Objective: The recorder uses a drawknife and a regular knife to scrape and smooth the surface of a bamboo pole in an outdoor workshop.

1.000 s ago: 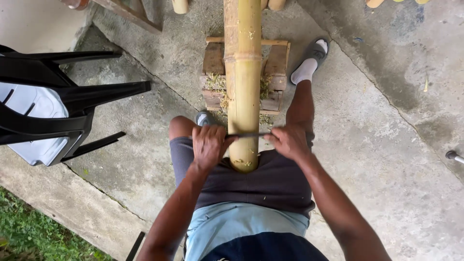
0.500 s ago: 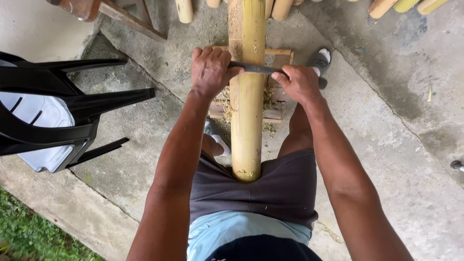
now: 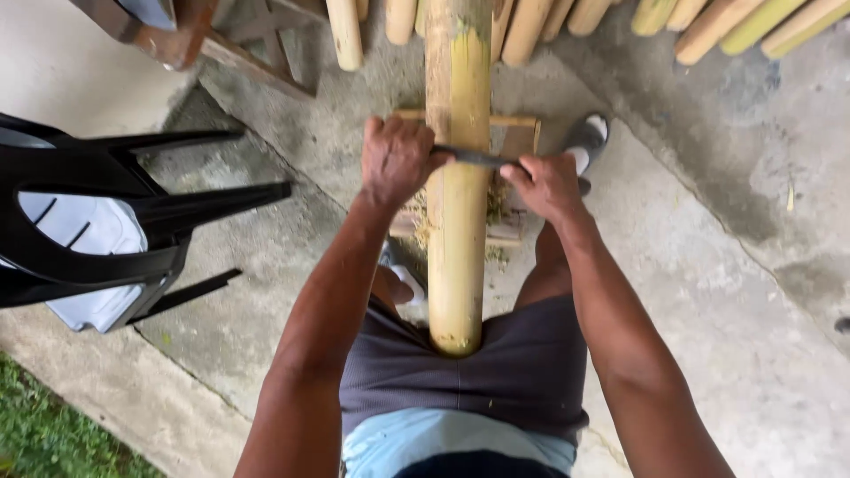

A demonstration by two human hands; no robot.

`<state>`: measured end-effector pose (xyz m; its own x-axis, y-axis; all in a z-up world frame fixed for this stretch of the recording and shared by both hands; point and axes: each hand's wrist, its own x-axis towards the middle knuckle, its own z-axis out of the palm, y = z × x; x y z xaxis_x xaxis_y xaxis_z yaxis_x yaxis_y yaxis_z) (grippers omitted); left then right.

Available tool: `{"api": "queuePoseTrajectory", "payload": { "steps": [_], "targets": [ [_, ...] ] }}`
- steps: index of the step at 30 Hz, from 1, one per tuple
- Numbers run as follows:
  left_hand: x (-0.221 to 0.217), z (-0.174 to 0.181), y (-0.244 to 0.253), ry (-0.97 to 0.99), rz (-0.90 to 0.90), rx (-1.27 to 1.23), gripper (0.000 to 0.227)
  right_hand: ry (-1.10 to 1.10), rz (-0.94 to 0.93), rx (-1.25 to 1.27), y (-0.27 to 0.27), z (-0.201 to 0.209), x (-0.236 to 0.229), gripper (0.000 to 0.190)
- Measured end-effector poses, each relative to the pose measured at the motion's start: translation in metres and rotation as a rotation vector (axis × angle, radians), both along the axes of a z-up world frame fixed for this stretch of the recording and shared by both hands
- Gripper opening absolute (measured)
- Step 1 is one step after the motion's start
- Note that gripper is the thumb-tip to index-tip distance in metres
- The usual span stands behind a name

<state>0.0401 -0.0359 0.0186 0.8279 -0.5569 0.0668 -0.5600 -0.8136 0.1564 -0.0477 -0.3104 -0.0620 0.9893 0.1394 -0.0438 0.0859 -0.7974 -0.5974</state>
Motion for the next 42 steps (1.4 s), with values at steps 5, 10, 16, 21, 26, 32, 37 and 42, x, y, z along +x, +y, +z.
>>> {"api": "queuePoseTrajectory", "payload": {
  "steps": [5, 10, 16, 21, 26, 32, 37, 42],
  "targets": [
    [0.0, -0.004, 0.0, -0.022, -0.012, 0.002, 0.047, -0.1, 0.066, -0.04, -0.003, -0.009, -0.001, 0.053],
    [-0.008, 0.001, -0.001, -0.021, -0.01, -0.033, 0.044, 0.234, -0.058, 0.189, 0.002, 0.023, 0.005, 0.054],
    [-0.008, -0.005, 0.001, 0.019, 0.009, 0.012, 0.048, 0.051, 0.073, -0.047, -0.005, -0.002, -0.006, 0.054],
    [-0.007, 0.002, -0.003, 0.04, 0.017, -0.011, 0.044, 0.041, 0.028, -0.039, -0.004, 0.003, 0.001, 0.056],
    [-0.033, 0.003, 0.001, 0.012, 0.003, -0.007, 0.046, 0.04, 0.045, -0.028, -0.004, -0.005, -0.031, 0.051],
    [-0.023, 0.0, -0.004, 0.007, 0.009, -0.006, 0.047, 0.129, -0.023, -0.071, -0.005, -0.002, -0.02, 0.06],
    [-0.067, -0.003, 0.007, 0.051, 0.007, -0.03, 0.049, 0.058, 0.03, -0.022, 0.001, 0.006, -0.056, 0.047],
    [-0.16, -0.005, 0.027, 0.106, 0.059, -0.147, 0.045, 0.178, 0.082, -0.154, 0.016, 0.023, -0.135, 0.047]
  ]
}}
